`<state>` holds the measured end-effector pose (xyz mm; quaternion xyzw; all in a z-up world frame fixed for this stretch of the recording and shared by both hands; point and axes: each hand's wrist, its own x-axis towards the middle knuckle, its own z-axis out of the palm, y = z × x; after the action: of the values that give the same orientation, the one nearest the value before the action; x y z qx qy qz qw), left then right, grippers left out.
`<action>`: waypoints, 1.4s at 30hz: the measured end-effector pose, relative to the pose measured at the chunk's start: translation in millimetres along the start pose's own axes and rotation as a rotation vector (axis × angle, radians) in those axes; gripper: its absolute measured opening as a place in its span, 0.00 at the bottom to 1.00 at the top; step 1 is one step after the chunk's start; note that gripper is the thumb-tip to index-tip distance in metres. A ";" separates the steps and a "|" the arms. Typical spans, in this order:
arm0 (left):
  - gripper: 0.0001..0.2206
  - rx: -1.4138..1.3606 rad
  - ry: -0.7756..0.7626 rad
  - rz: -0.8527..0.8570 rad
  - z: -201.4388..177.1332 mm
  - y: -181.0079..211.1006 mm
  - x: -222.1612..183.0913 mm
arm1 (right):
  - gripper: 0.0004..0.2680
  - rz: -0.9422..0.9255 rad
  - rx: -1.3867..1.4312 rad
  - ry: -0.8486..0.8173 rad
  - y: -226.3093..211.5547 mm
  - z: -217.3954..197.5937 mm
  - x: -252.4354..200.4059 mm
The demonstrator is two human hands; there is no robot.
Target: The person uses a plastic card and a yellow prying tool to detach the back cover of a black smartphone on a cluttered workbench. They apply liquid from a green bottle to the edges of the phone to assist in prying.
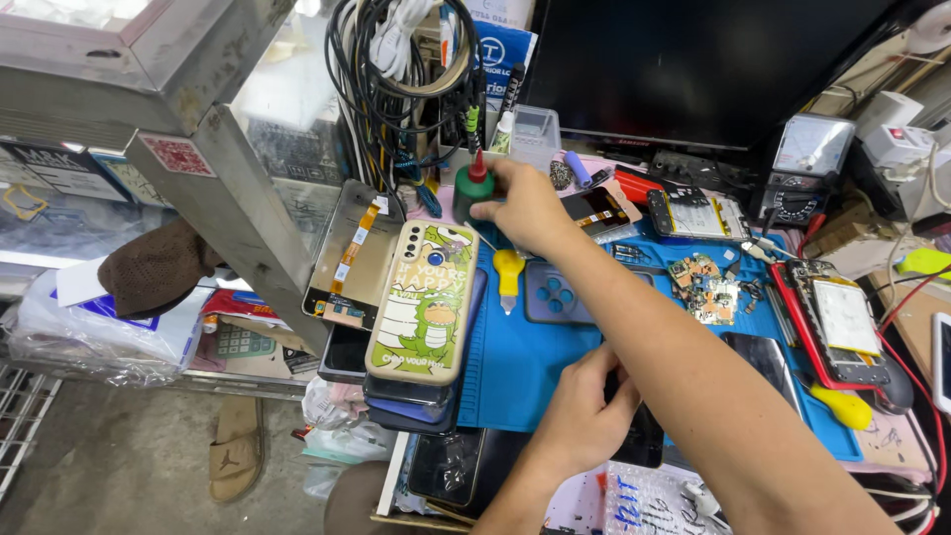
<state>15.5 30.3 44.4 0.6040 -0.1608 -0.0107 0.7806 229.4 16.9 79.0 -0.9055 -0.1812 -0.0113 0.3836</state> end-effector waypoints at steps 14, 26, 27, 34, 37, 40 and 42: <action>0.09 0.118 0.046 0.072 1.4 -12.5 0.0 | 0.13 0.170 0.938 -0.084 -51.4 -158.3 -243.8; 0.09 0.133 0.023 0.008 11.7 -15.8 -5.8 | 0.07 0.551 1.151 0.504 72.3 -71.6 -320.3; 0.09 0.162 0.021 -0.025 11.8 -14.9 -6.3 | 0.07 0.540 1.090 0.523 69.1 -70.4 -314.8; 0.09 0.308 0.059 0.198 18.0 -17.8 -4.5 | 0.04 0.494 0.703 0.599 69.8 -64.3 -296.5; 0.09 0.341 0.057 0.225 19.1 -20.2 -3.4 | 0.04 0.484 0.606 0.598 62.4 -64.5 -293.5; 0.09 0.370 0.058 0.214 19.3 -22.5 -4.4 | 0.04 0.483 0.589 0.601 57.3 -64.9 -291.0; 0.09 0.385 0.075 0.235 17.9 -23.1 -4.6 | 0.04 0.463 0.668 0.597 58.7 -64.5 -290.4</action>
<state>10.5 8.2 25.3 0.7189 -0.2002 0.1337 0.6521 -14.5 -158.4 37.6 -0.7068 0.1486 -0.1258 0.6800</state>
